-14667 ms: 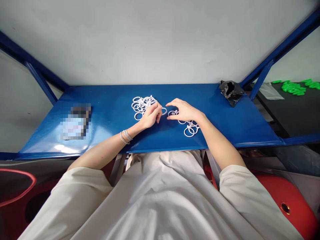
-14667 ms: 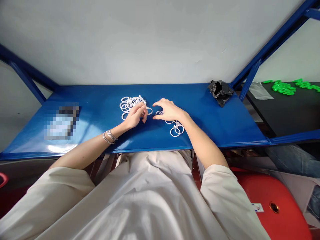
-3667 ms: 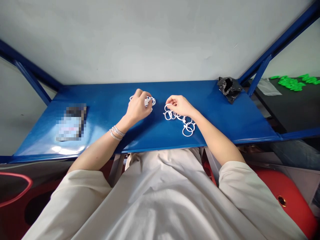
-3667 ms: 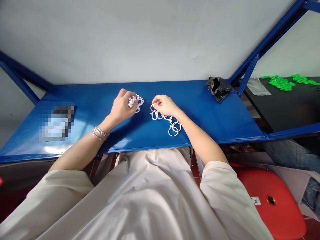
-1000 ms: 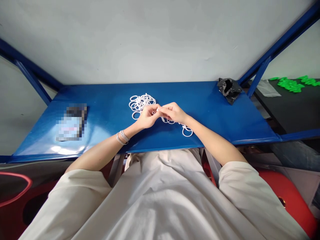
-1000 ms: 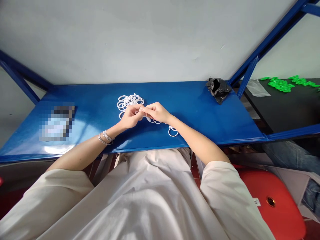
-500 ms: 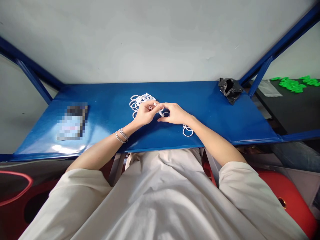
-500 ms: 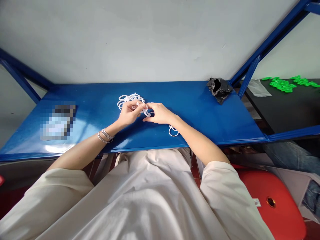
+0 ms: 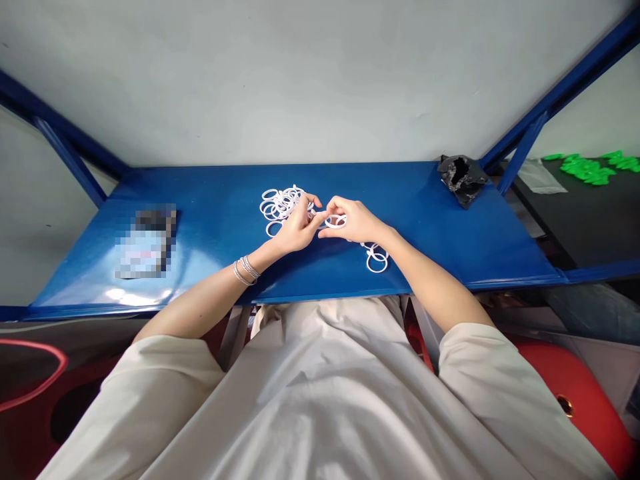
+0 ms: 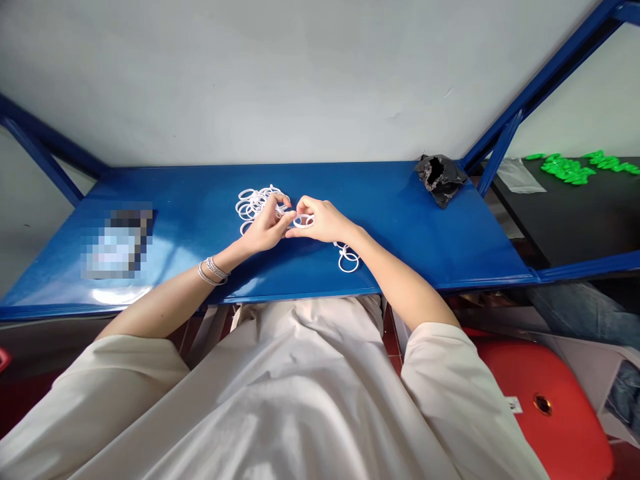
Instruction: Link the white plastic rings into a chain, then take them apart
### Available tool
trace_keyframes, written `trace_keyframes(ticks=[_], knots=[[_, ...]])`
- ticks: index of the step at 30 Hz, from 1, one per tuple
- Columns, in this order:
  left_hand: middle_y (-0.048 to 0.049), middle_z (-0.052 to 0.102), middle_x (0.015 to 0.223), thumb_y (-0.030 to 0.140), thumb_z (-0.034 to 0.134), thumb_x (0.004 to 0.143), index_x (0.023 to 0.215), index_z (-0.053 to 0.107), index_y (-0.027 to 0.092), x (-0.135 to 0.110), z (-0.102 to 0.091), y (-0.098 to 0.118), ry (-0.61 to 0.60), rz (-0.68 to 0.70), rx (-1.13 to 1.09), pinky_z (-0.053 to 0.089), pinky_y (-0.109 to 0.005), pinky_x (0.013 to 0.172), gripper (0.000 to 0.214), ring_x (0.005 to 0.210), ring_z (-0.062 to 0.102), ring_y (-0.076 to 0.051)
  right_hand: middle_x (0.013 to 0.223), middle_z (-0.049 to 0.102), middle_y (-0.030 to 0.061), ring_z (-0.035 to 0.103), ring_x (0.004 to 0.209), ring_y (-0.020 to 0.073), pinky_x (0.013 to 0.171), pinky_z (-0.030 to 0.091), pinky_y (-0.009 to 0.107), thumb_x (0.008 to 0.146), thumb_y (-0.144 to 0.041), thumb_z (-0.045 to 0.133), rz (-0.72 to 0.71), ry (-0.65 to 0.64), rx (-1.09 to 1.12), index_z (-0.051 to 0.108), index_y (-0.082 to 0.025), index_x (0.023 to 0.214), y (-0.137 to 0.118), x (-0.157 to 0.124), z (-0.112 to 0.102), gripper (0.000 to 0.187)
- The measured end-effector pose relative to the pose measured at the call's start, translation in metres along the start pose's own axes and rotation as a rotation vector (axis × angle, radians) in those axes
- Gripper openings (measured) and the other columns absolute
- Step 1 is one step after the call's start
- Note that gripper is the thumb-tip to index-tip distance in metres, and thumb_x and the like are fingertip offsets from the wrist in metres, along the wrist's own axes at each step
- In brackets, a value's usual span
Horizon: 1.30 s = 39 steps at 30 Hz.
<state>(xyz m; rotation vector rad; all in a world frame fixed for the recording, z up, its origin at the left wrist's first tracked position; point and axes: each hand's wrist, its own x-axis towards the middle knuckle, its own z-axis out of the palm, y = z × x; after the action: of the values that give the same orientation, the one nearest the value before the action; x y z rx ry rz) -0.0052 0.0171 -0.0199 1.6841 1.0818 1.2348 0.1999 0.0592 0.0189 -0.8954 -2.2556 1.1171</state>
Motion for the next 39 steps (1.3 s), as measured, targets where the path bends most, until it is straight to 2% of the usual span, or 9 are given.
trace_keyframes(ticks=[8, 11, 14, 17, 22, 28, 33, 35, 39], knots=[[0.0049, 0.056, 0.067, 0.060, 0.074, 0.094, 0.121, 0.044, 0.024, -0.005, 0.003, 0.013, -0.194, 0.012, -0.041, 0.035, -0.027, 0.048, 0.053, 0.048, 0.052, -0.012, 0.082, 0.063, -0.0029, 0.052, 0.072, 0.0157, 0.067, 0.032, 0.027, 0.062, -0.061, 0.092, -0.022, -0.061, -0.096, 0.050, -0.023, 0.087, -0.003, 0.000, 0.000, 0.062], [0.0028, 0.062, 0.074, 0.056, 0.076, 0.092, 0.122, 0.042, 0.026, -0.006, 0.003, 0.016, -0.125, 0.054, -0.158, 0.039, -0.026, 0.049, 0.054, 0.052, 0.056, -0.013, 0.080, 0.063, -0.0037, 0.052, 0.070, 0.0153, 0.067, 0.031, 0.027, 0.069, -0.063, 0.088, -0.021, -0.060, -0.105, 0.051, -0.023, 0.089, -0.001, 0.001, 0.003, 0.059], [0.0020, 0.066, 0.081, 0.057, 0.075, 0.092, 0.113, 0.043, 0.027, -0.003, 0.003, 0.016, -0.035, 0.072, -0.234, 0.044, -0.026, 0.051, 0.048, 0.051, 0.054, -0.010, 0.081, 0.066, -0.0023, 0.054, 0.068, 0.0155, 0.066, 0.031, 0.028, 0.079, -0.065, 0.082, -0.019, -0.062, -0.105, 0.052, -0.022, 0.091, 0.000, 0.001, 0.003, 0.053], [0.0017, 0.067, 0.080, 0.061, 0.071, 0.095, 0.104, 0.044, 0.026, 0.000, 0.004, 0.014, -0.018, 0.058, -0.230, 0.045, -0.024, 0.050, 0.045, 0.050, 0.056, -0.009, 0.079, 0.065, -0.0024, 0.053, 0.067, 0.0152, 0.065, 0.030, 0.028, 0.081, -0.066, 0.080, -0.022, -0.047, -0.123, 0.049, -0.023, 0.090, -0.001, 0.001, 0.002, 0.054], [-0.0027, 0.070, 0.080, 0.063, 0.070, 0.096, 0.096, 0.049, 0.022, -0.001, 0.004, 0.008, -0.043, 0.090, -0.068, 0.041, -0.023, 0.049, 0.046, 0.052, 0.058, -0.010, 0.078, 0.062, -0.0036, 0.051, 0.067, 0.0147, 0.065, 0.029, 0.027, 0.079, -0.071, 0.080, -0.031, -0.016, -0.137, 0.049, -0.023, 0.092, -0.003, 0.000, -0.003, 0.059], [0.0037, 0.056, 0.060, 0.049, 0.073, 0.096, 0.092, 0.063, 0.018, -0.002, -0.003, 0.007, 0.019, 0.196, 0.238, 0.031, -0.023, 0.049, 0.033, 0.047, 0.043, -0.008, 0.078, 0.060, -0.0029, 0.049, 0.067, 0.0149, 0.065, 0.028, 0.028, 0.082, -0.078, 0.073, -0.018, 0.002, -0.162, 0.049, -0.023, 0.094, 0.000, 0.002, -0.003, 0.062], [0.0061, 0.049, 0.054, 0.042, 0.075, 0.092, 0.084, 0.061, 0.019, -0.002, -0.002, 0.014, -0.008, 0.181, 0.293, 0.029, -0.024, 0.050, 0.028, 0.046, 0.039, -0.009, 0.070, 0.050, -0.0054, 0.043, 0.061, 0.0140, 0.063, 0.027, 0.028, 0.091, -0.086, 0.056, -0.039, 0.061, -0.149, 0.046, -0.024, 0.094, 0.003, 0.001, -0.006, 0.063], [0.0067, 0.049, 0.055, 0.042, 0.076, 0.091, 0.086, 0.060, 0.020, -0.003, 0.000, 0.016, -0.012, 0.181, 0.291, 0.029, -0.025, 0.050, 0.028, 0.047, 0.040, -0.009, 0.069, 0.051, -0.0049, 0.044, 0.061, 0.0144, 0.063, 0.027, 0.029, 0.091, -0.088, 0.055, -0.028, 0.072, -0.173, 0.047, -0.024, 0.094, 0.003, 0.001, -0.008, 0.065], [0.0085, 0.048, 0.055, 0.048, 0.074, 0.095, 0.096, 0.060, 0.020, -0.005, 0.002, 0.018, 0.008, 0.161, 0.255, 0.026, -0.025, 0.050, 0.031, 0.045, 0.037, -0.008, 0.069, 0.059, -0.0010, 0.050, 0.061, 0.0170, 0.063, 0.027, 0.029, 0.090, -0.089, 0.054, 0.097, 0.046, -0.283, 0.052, -0.023, 0.090, 0.002, 0.002, -0.012, 0.066]])
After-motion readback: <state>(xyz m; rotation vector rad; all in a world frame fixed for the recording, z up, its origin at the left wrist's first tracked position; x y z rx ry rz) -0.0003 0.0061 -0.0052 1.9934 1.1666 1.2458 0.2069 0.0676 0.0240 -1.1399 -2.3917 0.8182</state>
